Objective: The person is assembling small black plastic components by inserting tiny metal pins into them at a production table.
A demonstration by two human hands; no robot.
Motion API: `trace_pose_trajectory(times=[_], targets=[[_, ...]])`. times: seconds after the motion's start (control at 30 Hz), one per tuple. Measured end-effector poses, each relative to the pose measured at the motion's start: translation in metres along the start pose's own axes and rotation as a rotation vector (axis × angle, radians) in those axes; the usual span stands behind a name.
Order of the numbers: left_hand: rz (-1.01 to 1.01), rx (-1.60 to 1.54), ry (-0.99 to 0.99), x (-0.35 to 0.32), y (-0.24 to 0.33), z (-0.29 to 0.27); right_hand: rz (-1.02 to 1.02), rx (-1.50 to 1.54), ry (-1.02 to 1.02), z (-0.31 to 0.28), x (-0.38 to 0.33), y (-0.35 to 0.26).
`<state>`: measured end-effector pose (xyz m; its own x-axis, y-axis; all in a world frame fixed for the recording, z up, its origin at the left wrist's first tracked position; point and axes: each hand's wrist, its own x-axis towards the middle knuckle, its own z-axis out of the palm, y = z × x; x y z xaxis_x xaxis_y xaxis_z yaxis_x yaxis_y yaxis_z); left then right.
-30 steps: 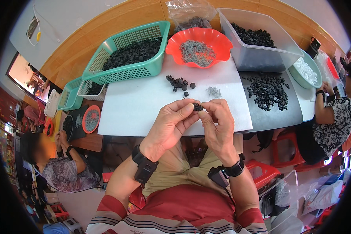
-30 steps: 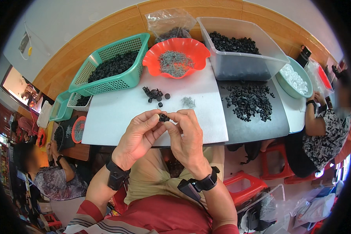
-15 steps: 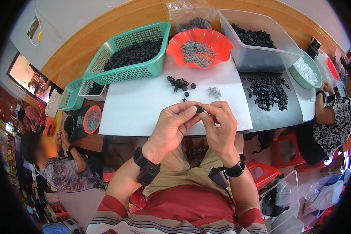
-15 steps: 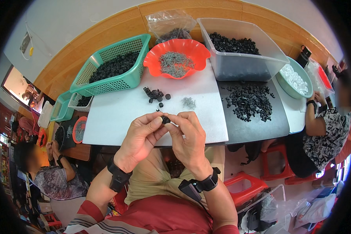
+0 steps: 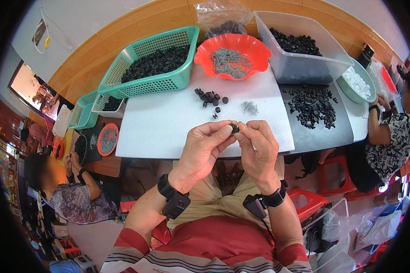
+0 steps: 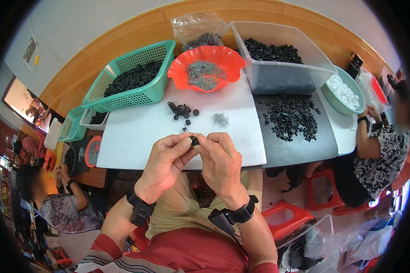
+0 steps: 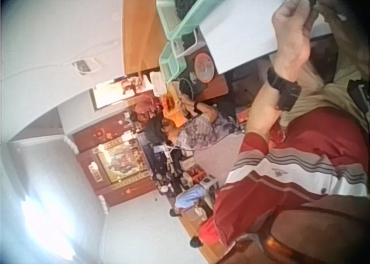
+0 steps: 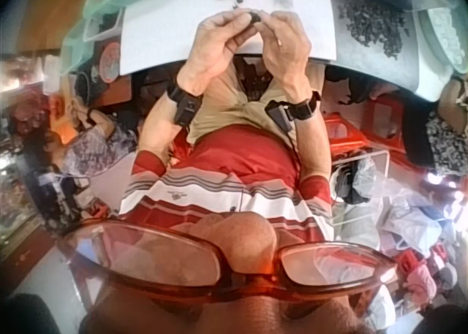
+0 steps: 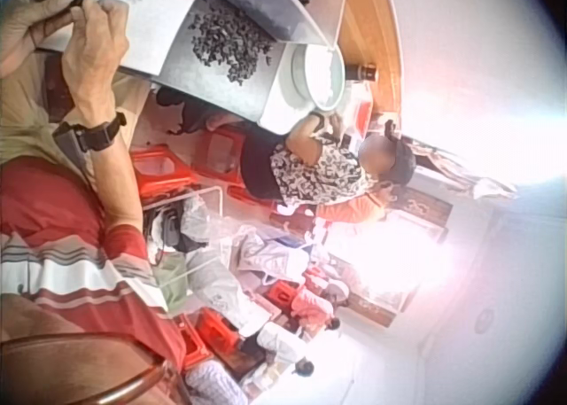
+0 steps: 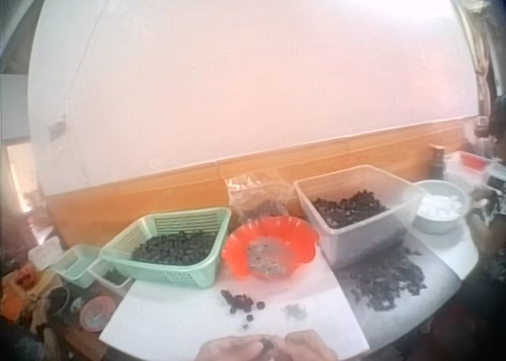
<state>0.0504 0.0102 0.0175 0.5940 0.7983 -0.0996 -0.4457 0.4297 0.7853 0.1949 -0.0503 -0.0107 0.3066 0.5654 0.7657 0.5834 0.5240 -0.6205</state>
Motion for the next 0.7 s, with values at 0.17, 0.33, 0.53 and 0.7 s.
trace_pose_trajectory(times=[0.17, 0.33, 0.53, 0.7], targets=[[0.004, 0.012, 0.003, 0.0004, -0.0016, -0.0005, -0.025, -0.040, -0.003, -0.0004, -0.0004, 0.0001], [-0.007, 0.020, 0.007, -0.0004, -0.0012, 0.0004, -0.010, -0.056, -0.025, -0.0018, -0.0017, -0.0005], [-0.014, 0.027, 0.002, -0.0009, -0.0009, 0.0005, -0.008, -0.042, -0.023, -0.0017, -0.0028, 0.0009], [-0.011, 0.076, -0.022, -0.0018, 0.0019, -0.0009, 0.021, -0.015, -0.037, -0.0038, -0.0021, -0.0016]])
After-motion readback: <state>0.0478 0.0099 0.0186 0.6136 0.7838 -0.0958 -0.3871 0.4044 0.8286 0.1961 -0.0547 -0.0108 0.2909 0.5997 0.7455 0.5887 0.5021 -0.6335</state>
